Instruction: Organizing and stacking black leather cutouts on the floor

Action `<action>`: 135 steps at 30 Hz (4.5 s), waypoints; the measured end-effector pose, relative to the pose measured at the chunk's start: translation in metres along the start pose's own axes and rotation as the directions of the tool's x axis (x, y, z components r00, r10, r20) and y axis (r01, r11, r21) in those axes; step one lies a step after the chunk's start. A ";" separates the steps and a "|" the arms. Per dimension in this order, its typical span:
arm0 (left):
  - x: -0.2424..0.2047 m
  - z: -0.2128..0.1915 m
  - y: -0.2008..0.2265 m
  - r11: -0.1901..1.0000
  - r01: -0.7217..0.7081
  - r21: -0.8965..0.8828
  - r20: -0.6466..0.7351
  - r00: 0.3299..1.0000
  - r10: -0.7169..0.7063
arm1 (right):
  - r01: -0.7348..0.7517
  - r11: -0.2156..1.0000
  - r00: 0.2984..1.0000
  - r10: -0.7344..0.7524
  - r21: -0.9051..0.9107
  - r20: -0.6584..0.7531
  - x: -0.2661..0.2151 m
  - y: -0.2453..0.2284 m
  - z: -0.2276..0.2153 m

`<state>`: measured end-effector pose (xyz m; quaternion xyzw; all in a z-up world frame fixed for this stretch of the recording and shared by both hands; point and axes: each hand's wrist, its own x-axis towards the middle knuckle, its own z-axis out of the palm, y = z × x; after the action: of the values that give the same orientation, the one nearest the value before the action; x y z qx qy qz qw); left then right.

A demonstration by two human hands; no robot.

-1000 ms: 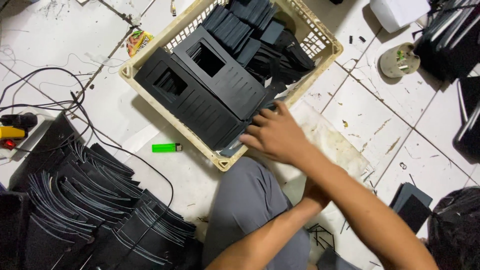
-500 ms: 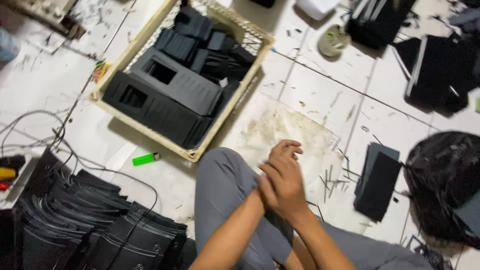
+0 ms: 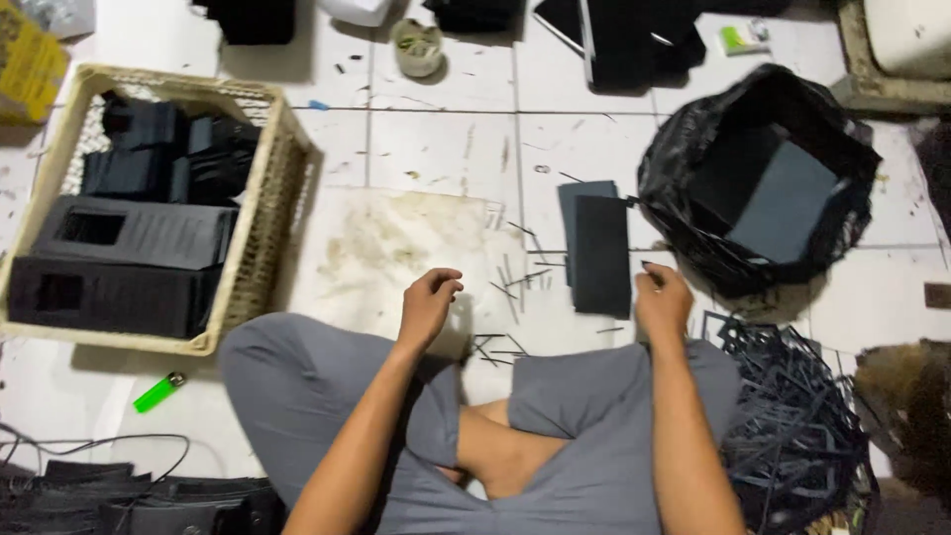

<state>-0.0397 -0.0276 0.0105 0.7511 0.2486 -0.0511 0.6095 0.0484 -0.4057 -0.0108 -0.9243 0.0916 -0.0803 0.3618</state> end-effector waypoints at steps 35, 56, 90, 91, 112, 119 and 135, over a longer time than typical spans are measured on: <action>0.004 0.073 -0.005 0.694 0.381 -0.611 0.304 0.922 -0.238 | -0.649 0.483 0.678 0.016 0.588 0.735 -0.094 -0.086 0.010; 0.002 0.030 -0.043 0.857 0.271 -0.439 0.265 0.950 -0.165 | 0.222 0.902 0.957 -0.275 0.371 0.095 -0.122 -0.146 0.082; -0.026 0.034 0.016 0.972 0.131 -0.197 0.331 0.942 -0.060 | -0.161 0.945 0.904 0.026 0.284 0.426 -0.126 -0.092 0.058; -0.030 0.035 0.018 0.971 0.130 -0.199 0.337 0.940 -0.057 | -0.161 0.946 0.907 0.029 0.281 0.421 -0.127 -0.101 0.049; -0.038 0.035 0.009 0.958 0.032 -0.285 0.261 0.964 0.045 | 0.352 0.877 0.911 -0.401 0.326 0.097 -0.129 -0.144 0.047; -0.032 0.040 0.000 0.877 0.114 -0.467 0.355 0.932 0.067 | -0.722 0.314 0.689 0.237 0.617 0.685 -0.125 -0.143 0.059; -0.035 0.035 0.000 0.817 0.229 -0.530 0.464 0.884 0.053 | 0.144 0.919 0.984 -0.173 0.367 0.046 -0.109 -0.128 0.062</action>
<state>-0.0622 -0.0714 0.0148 0.4873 0.1370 -0.1790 0.8436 -0.0298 -0.2476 0.0229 -0.8485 -0.0140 -0.0891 0.5215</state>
